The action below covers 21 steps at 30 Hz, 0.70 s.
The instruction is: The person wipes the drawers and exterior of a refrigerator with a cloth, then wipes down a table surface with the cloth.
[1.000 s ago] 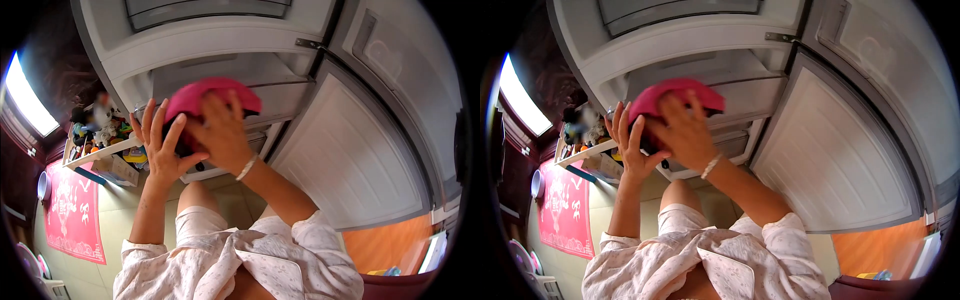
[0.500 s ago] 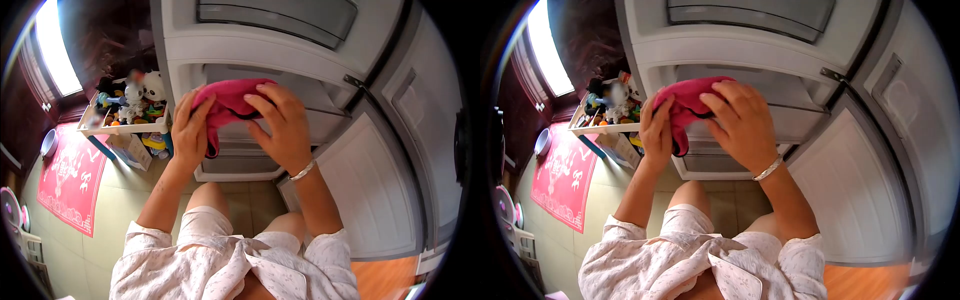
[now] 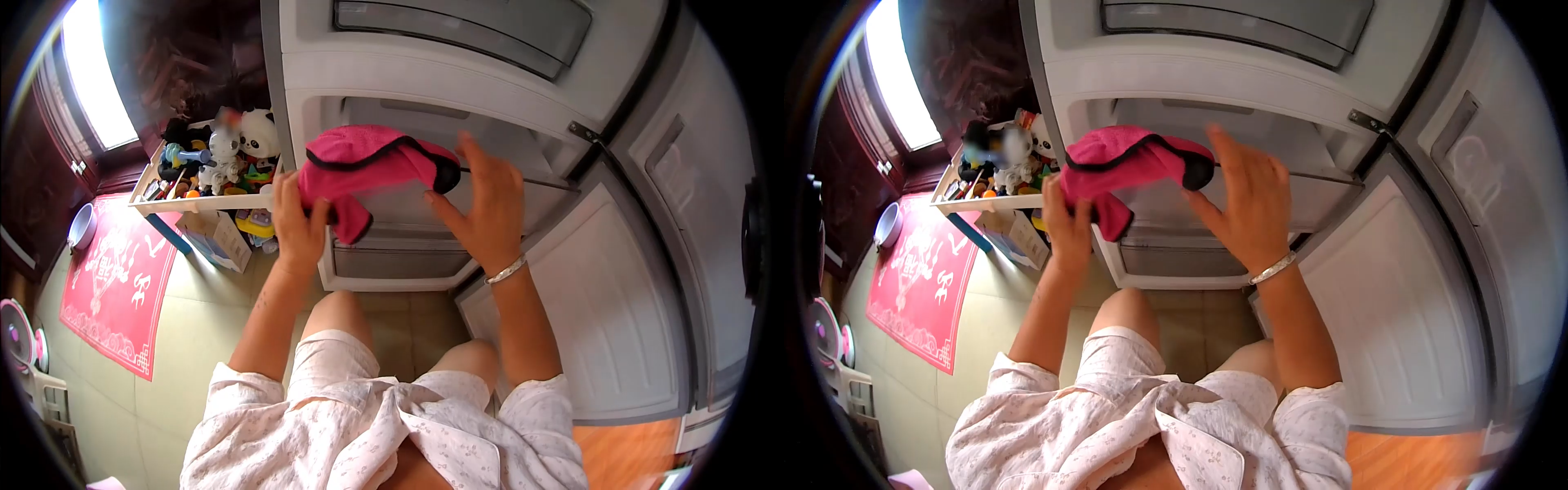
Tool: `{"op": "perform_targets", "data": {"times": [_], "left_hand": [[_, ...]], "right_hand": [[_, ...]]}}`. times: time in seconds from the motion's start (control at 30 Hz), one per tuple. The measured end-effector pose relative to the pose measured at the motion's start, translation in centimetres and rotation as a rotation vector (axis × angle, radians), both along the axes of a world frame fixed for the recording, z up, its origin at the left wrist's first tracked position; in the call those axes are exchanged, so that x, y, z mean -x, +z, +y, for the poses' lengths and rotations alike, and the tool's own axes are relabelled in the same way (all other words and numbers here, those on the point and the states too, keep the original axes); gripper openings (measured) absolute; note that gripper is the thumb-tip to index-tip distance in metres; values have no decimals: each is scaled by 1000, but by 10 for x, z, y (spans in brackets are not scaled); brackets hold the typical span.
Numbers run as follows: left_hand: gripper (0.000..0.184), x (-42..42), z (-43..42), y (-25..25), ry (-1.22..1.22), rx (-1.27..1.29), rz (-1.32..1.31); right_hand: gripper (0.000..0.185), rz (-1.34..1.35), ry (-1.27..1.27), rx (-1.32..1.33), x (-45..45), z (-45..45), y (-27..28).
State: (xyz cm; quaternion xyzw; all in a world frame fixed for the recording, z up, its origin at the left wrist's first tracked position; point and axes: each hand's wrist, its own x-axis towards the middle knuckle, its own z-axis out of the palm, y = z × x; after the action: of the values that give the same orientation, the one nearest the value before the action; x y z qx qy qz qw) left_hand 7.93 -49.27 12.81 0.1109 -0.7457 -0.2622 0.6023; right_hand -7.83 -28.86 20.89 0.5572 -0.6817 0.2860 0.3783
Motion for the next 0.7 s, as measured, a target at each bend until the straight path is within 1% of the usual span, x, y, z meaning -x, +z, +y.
{"op": "perform_targets", "data": {"times": [0.07,0.13,0.17,0.23,0.27,0.33,0.37,0.4,0.43,0.47,0.5,0.53,0.6,0.63,0.7], "left_hand": [[27,-5,-20,8,138,122,16],[21,-5,-31,27,120,0,179],[20,-3,-37,41,172,40,294],[33,0,-43,65,274,216,351],[41,6,-44,72,299,302,363],[57,16,-46,72,299,430,116],[60,30,-60,54,267,426,-3],[56,36,-53,47,424,448,-162],[56,42,-63,30,481,539,-135],[57,47,-75,15,536,632,-107],[58,44,-75,10,563,611,-177],[58,43,-74,5,545,590,-182],[56,41,-74,-7,427,502,-85],[56,40,-76,-15,418,500,-92],[53,37,-87,-47,288,441,-44]], "right_hand": [[76,-7,-27,-39,0,0,0],[72,61,-38,9,1,-3,-2],[72,58,-34,10,1,-6,-2],[62,166,4,190,2,-9,-1],[62,164,1,188,4,-9,-4],[44,249,-85,320,9,-5,-18],[44,251,-91,314,10,1,-32],[37,244,-100,280,11,9,-49],[30,236,-112,249,11,14,-58],[30,237,-122,247,15,16,-60],[27,159,-118,200,17,17,-61],[25,74,-117,148,17,21,-64],[24,80,-137,159,18,19,-62],[23,92,-144,178,19,16,-59],[23,53,-117,178,22,10,-53]]}}
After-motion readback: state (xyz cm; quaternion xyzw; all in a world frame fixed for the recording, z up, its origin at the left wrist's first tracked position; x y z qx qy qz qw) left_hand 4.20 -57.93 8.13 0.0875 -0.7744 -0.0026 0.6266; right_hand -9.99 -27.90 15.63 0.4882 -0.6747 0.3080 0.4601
